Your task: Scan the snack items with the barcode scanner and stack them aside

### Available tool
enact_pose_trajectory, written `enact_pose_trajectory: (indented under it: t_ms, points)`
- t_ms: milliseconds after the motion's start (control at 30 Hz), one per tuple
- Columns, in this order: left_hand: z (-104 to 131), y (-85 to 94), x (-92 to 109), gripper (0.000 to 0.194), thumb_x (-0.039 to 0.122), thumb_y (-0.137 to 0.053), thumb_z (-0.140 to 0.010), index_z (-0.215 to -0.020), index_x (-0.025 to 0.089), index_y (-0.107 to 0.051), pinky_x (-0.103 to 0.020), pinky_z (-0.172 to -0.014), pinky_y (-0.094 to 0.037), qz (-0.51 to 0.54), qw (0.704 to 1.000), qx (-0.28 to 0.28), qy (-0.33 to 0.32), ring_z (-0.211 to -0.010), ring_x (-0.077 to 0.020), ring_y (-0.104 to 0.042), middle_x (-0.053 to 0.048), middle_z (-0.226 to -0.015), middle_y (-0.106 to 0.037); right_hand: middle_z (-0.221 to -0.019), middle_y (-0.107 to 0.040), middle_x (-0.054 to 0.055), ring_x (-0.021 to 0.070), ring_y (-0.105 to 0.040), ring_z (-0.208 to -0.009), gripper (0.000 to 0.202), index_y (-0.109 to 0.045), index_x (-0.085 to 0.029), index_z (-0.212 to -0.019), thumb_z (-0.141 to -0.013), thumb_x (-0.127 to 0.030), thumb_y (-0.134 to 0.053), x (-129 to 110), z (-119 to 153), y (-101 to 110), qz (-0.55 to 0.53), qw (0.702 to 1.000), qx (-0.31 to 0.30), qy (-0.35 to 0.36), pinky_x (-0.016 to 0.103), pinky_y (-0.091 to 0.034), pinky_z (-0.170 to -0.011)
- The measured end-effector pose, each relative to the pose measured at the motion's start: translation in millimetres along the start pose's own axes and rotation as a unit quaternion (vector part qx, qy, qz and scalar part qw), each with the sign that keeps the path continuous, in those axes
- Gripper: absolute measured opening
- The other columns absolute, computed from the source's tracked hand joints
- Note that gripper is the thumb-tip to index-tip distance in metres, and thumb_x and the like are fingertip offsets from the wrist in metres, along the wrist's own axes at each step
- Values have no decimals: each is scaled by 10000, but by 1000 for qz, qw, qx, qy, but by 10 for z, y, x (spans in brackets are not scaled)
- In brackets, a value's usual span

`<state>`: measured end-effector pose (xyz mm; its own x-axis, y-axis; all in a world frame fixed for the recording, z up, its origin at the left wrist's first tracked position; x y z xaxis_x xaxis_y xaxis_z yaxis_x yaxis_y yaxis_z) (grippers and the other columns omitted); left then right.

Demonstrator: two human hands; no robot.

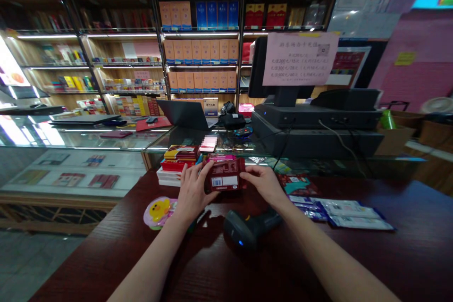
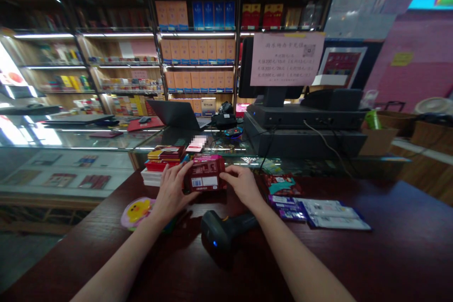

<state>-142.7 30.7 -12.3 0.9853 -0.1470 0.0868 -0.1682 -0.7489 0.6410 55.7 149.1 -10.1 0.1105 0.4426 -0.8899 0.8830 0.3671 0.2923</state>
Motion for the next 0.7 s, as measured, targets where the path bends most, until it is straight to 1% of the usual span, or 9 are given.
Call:
enact_pose_trajectory:
  t_ms: [33,100,167,267,367,467,533,600,700]
  points:
    - [-1,-15,-8,898,382,-776,-768,-1509,260,-284,-569,-1158,-270,4,1000,-12,3,-1195,-293,-569,-118,-1287,-594,-747,-729,4,194,-642,-676,214,-754,-203,-806,-786,-405,-687,-12,5,2,4,1000,6,1,310,-508,-687]
    - [-3,-40,-21,969,379,-803,-740,-1525,247,-249,-537,-1143,-294,11,999,-29,9,-1098,-270,-621,-92,-1187,-652,-742,-727,5,193,-636,-671,216,-756,-202,-801,-783,-405,-685,-34,10,5,12,1000,19,2,302,-496,-662]
    - [-7,-48,-27,1025,371,-827,-710,-1531,242,-226,-504,-1114,-330,24,999,-33,19,-1103,-271,-625,-99,-1212,-650,-719,-719,7,190,-626,-662,216,-755,-198,-779,-779,-402,-683,-49,9,10,21,999,32,2,292,-478,-634]
    - [-18,-37,-17,1063,345,-830,-696,-1539,259,-188,-475,-1089,-360,65,996,-38,40,-1182,-278,-592,-107,-1310,-609,-680,-707,8,183,-609,-634,226,-748,-190,-740,-772,-401,-675,-50,-4,38,31,998,51,-8,281,-452,-604]
    - [-32,-30,-4,1033,321,-785,-737,-1548,274,-147,-487,-1091,-360,127,988,-51,64,-1154,-256,-607,-82,-1268,-631,-671,-709,12,185,-609,-635,237,-747,-186,-731,-762,-409,-674,-39,-12,91,31,997,65,-22,279,-444,-599]
    - [-40,-59,-50,904,285,-678,-820,-1548,255,-143,-496,-1074,-381,203,972,-43,107,-1032,-213,-653,-34,-1072,-691,-676,-715,17,191,-614,-645,240,-749,-186,-727,-745,-416,-684,-38,-5,142,28,996,77,-33,281,-442,-599]
    - [-40,-97,-120,770,264,-594,-873,-1531,227,-196,-478,-1048,-413,258,956,-24,137,-970,-192,-671,-14,-963,-708,-695,-724,21,195,-619,-654,242,-756,-187,-742,-737,-420,-692,-45,2,159,23,996,82,-36,283,-442,-604]
    - [-40,-133,-194,601,267,-546,-902,-1465,216,-341,-466,-1012,-445,303,940,-12,156,-931,-189,-681,-11,-905,-723,-706,-728,21,198,-623,-660,247,-763,-189,-756,-735,-426,-696,-64,7,160,24,996,84,-33,286,-440,-609]
    - [-45,-151,-266,288,310,-569,-891,-1167,238,-607,-466,-961,-480,317,932,-27,174,-880,-203,-685,-5,-863,-737,-733,-737,21,206,-631,-690,259,-769,-194,-778,-743,-438,-690,-122,9,154,29,996,81,-16,295,-445,-636]
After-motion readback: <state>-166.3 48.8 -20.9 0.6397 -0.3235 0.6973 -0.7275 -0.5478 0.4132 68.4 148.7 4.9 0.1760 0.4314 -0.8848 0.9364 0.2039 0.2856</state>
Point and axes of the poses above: each hand's wrist, its own z-axis away from the middle knuckle, its own y-axis out of the back of the hand, x = y × z, the point moved 4 cm from there along -z, towards the middle knuckle
